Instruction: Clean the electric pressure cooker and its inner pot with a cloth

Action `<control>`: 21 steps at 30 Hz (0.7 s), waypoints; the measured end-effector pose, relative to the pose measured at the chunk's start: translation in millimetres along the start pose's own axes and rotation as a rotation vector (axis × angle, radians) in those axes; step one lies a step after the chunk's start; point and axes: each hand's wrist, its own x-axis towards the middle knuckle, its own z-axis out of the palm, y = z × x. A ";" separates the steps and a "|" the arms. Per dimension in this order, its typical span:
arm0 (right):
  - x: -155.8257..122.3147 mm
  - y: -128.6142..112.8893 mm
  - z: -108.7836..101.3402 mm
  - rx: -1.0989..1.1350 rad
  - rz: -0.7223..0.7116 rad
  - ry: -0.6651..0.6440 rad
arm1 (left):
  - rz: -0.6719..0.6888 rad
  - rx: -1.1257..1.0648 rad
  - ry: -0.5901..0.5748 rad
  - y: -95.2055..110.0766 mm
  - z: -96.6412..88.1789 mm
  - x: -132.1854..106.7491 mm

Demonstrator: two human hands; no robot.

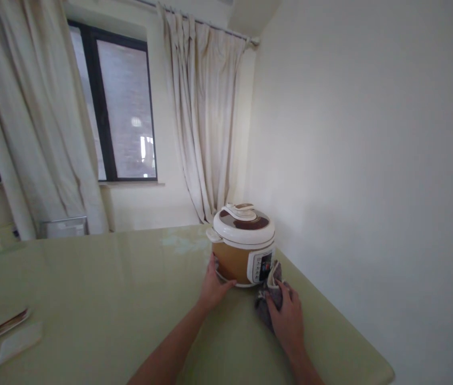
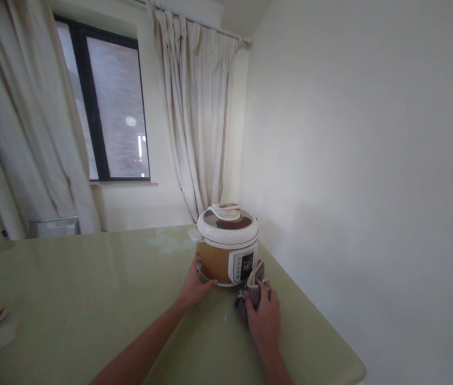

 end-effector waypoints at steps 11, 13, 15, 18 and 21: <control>-12.7 -0.8 -24.3 0.086 -0.003 -0.126 | -0.213 0.014 0.143 29.7 -95.0 -125.5; -12.6 -1.4 -24.3 0.068 -0.008 -0.129 | -0.219 0.064 0.125 40.9 -89.9 -121.2; -11.0 -1.4 -23.8 0.049 -0.018 -0.126 | -0.167 0.129 0.111 47.0 -84.3 -115.6; -7.3 -1.4 -22.6 0.019 -0.039 -0.126 | -0.073 0.284 0.062 49.3 -79.4 -113.7; -4.2 -2.7 -21.9 -0.011 -0.040 -0.128 | 0.006 0.438 0.003 49.7 -77.1 -119.2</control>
